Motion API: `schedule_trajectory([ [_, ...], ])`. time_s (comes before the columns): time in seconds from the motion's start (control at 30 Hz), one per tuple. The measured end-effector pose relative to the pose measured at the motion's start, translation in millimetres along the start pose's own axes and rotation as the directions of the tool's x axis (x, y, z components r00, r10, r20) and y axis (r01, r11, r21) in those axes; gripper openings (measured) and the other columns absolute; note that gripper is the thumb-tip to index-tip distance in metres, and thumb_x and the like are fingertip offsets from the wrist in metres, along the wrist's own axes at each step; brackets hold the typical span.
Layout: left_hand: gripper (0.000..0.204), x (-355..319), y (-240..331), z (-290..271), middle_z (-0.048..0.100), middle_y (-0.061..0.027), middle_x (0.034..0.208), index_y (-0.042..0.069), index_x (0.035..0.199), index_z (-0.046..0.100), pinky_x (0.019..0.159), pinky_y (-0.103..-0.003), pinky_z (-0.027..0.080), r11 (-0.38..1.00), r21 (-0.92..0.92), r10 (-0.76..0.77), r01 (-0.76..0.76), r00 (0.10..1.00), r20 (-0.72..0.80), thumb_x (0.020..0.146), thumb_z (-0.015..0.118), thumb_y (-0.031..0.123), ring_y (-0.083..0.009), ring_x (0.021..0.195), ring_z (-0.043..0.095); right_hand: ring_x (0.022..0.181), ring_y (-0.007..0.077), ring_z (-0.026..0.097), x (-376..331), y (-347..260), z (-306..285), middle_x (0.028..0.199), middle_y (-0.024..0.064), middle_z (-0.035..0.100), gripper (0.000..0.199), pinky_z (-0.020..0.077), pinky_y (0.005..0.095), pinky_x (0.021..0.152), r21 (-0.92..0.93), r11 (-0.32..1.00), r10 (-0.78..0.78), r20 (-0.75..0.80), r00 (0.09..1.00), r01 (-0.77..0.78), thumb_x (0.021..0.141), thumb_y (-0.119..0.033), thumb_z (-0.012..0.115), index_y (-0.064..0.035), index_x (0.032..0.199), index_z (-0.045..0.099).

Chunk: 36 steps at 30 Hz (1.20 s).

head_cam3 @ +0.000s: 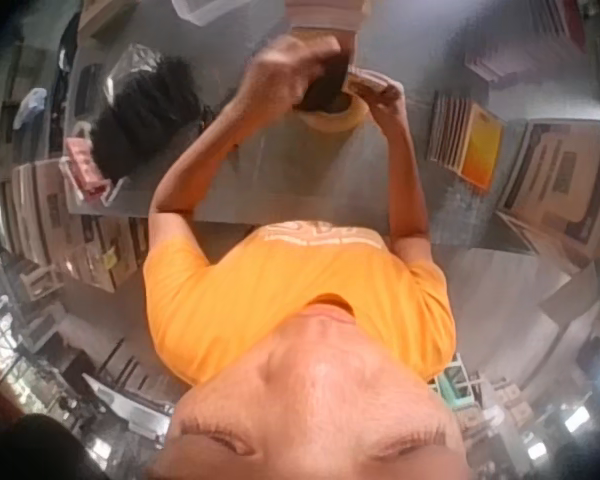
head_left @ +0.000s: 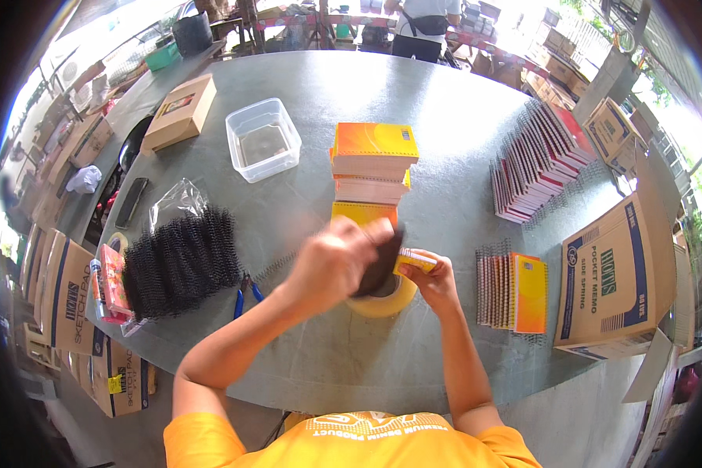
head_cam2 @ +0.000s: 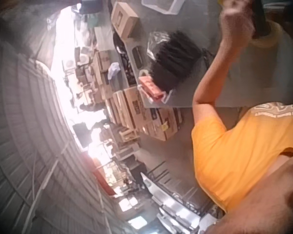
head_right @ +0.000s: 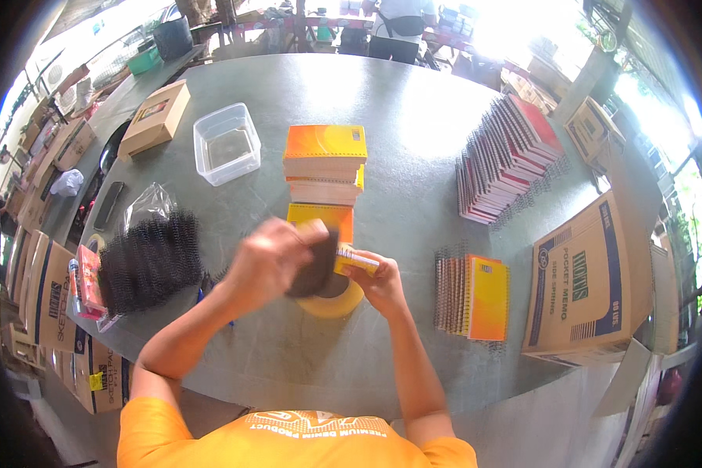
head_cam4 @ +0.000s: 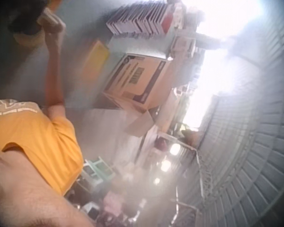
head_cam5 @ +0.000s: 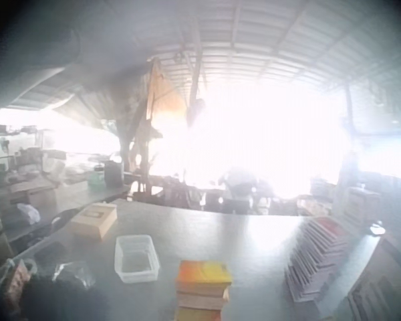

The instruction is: The person binds a notebook by inserting a spiral wire coil through the punched holes along the edge, then uses a small black foam block to press against the wire to secure it.

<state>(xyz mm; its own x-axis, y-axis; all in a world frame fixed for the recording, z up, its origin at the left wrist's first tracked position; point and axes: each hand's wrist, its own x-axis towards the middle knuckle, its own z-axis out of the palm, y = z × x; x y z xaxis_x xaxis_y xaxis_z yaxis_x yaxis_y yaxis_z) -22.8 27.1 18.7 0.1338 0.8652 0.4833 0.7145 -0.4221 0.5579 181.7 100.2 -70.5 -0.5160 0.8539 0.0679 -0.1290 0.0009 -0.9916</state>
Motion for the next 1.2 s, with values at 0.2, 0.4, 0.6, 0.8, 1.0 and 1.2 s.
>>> schedule_trajectory([
  [0.2, 0.040, 24.5, 12.5, -9.4, 0.065, -0.0136, 0.091, 0.009, 0.111, 0.063, 0.075, -0.037, 0.052, 0.996, -0.087, -0.049, 0.026, 0.959, -0.281, 0.073, 0.069, 0.002, -0.0289, 0.081, 0.062, 0.089, 0.0073, 0.057, -2.1, 4.2, -2.6, 0.098, -0.0002, 0.065, 0.024, 0.0468, 0.0232, 0.081, -0.074, 0.996, 0.053, 0.024, 0.998, -0.051, 0.085, 0.000, 0.061, 0.0018, 0.109, 0.063],
  [0.4, 0.037, 22.9, 12.4, -0.2, 0.065, -0.0132, 0.097, 0.009, 0.111, 0.063, 0.074, -0.036, 0.051, 0.996, -0.082, 0.021, -0.029, 0.996, -0.089, 0.075, 0.066, 0.002, -0.0300, 0.079, 0.062, 0.088, 0.0058, 0.055, -5.0, -1.5, 0.6, 0.096, -0.0009, 0.065, 0.020, 0.0460, 0.0212, 0.078, -0.002, 0.999, 0.042, 0.028, 0.999, -0.042, 0.087, -0.002, 0.059, 0.0015, 0.106, 0.063],
  [0.6, 0.031, -61.5, 19.0, 51.1, 0.059, -0.0201, 0.090, 0.010, 0.111, 0.061, 0.084, -0.044, 0.047, 0.943, -0.328, 0.109, 0.058, 0.878, 0.467, 0.085, 0.061, 0.026, -0.0366, 0.094, 0.057, 0.091, 0.0086, 0.056, -5.6, -14.6, 14.3, 0.101, 0.0034, 0.065, 0.023, 0.0456, 0.0230, 0.083, -0.082, 0.993, -0.081, 0.027, 0.996, 0.083, 0.087, -0.008, 0.062, 0.0032, 0.107, 0.062],
  [0.8, 0.021, -26.7, 38.3, 28.9, 0.058, -0.0083, 0.083, 0.006, 0.090, 0.061, 0.069, -0.036, 0.048, 0.976, 0.013, 0.211, -0.216, 0.963, 0.170, 0.078, 0.067, 0.021, -0.0259, 0.081, 0.056, 0.110, 0.0143, 0.054, -12.7, -16.8, 8.1, 0.115, 0.0098, 0.061, 0.025, 0.0422, 0.0276, 0.094, 0.059, 0.965, -0.257, 0.007, 0.966, 0.257, 0.089, 0.001, 0.055, 0.0016, 0.113, 0.058],
  [1.0, 0.026, 20.3, 12.9, 33.1, 0.062, -0.0086, 0.091, 0.004, 0.096, 0.063, 0.084, -0.037, 0.041, 0.904, 0.345, 0.177, -0.253, 0.955, 0.237, 0.076, 0.068, 0.021, -0.0262, 0.092, 0.056, 0.091, 0.0078, 0.057, -23.4, 9.0, 9.6, 0.098, 0.0049, 0.066, 0.024, 0.0467, 0.0246, 0.082, 0.036, 0.993, -0.108, -0.158, 0.981, 0.115, 0.086, -0.001, 0.060, 0.0009, 0.109, 0.061],
  [1.2, 0.025, 24.9, 18.9, 48.8, 0.062, -0.0078, 0.088, 0.004, 0.091, 0.063, 0.081, -0.040, 0.043, 0.973, 0.144, 0.158, -0.182, 0.973, 0.169, 0.075, 0.069, 0.022, -0.0261, 0.091, 0.057, 0.084, 0.0055, 0.056, -26.2, 7.5, 4.2, 0.092, 0.0022, 0.065, 0.018, 0.0466, 0.0204, 0.075, -0.232, 0.968, -0.125, -0.131, 0.984, 0.092, 0.088, 0.005, 0.053, 0.0038, 0.103, 0.062],
])
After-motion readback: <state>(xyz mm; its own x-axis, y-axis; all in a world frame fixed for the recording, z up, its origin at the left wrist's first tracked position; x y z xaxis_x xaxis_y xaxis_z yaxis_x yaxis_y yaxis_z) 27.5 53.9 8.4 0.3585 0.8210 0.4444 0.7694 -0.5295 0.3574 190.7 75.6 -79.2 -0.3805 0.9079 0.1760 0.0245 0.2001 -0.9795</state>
